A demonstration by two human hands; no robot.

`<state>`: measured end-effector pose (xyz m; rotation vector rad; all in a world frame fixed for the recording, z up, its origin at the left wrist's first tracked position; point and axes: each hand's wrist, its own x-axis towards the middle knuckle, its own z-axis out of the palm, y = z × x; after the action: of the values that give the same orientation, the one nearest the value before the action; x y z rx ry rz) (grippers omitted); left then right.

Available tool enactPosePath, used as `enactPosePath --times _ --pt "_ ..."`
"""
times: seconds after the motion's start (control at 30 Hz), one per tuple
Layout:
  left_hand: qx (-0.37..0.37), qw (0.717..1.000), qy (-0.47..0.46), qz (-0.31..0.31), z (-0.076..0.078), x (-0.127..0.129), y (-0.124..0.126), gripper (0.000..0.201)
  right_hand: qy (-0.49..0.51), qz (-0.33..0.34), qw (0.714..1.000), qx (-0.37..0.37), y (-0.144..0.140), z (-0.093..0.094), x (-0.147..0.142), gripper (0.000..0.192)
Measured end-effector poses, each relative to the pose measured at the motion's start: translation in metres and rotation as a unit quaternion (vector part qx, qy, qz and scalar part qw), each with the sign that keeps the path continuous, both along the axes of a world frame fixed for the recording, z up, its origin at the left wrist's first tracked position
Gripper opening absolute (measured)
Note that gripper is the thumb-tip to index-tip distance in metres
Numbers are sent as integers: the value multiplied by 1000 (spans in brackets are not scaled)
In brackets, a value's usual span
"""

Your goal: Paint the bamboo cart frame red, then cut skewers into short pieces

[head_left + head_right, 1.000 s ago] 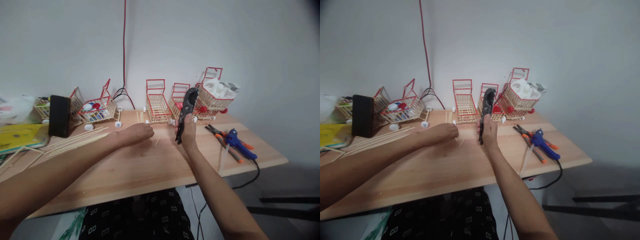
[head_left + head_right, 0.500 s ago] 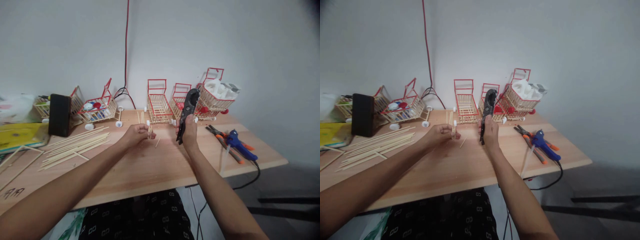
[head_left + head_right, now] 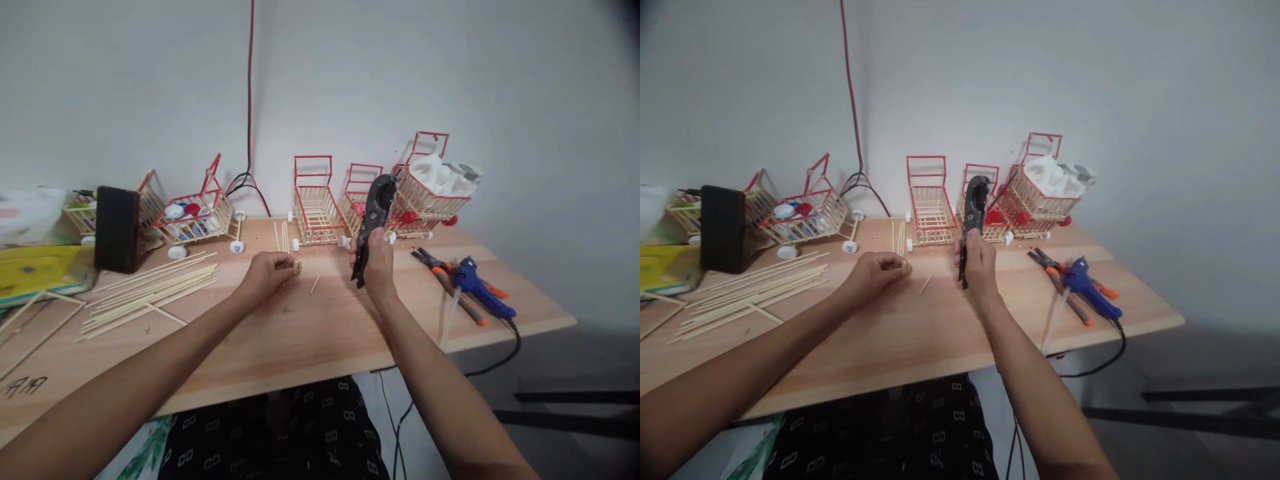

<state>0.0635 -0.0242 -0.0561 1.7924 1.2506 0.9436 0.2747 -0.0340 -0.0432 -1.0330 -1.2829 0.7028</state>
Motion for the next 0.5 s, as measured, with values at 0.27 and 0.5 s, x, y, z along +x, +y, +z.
enactPosePath --times 0.27,0.5 --pt "17 999 -9 27 4 0 -2 18 -11 -6 1000 -3 1 -1 0 61" --pt "-69 995 -64 30 2 1 -1 18 -24 49 998 -35 4 0 -3 58"
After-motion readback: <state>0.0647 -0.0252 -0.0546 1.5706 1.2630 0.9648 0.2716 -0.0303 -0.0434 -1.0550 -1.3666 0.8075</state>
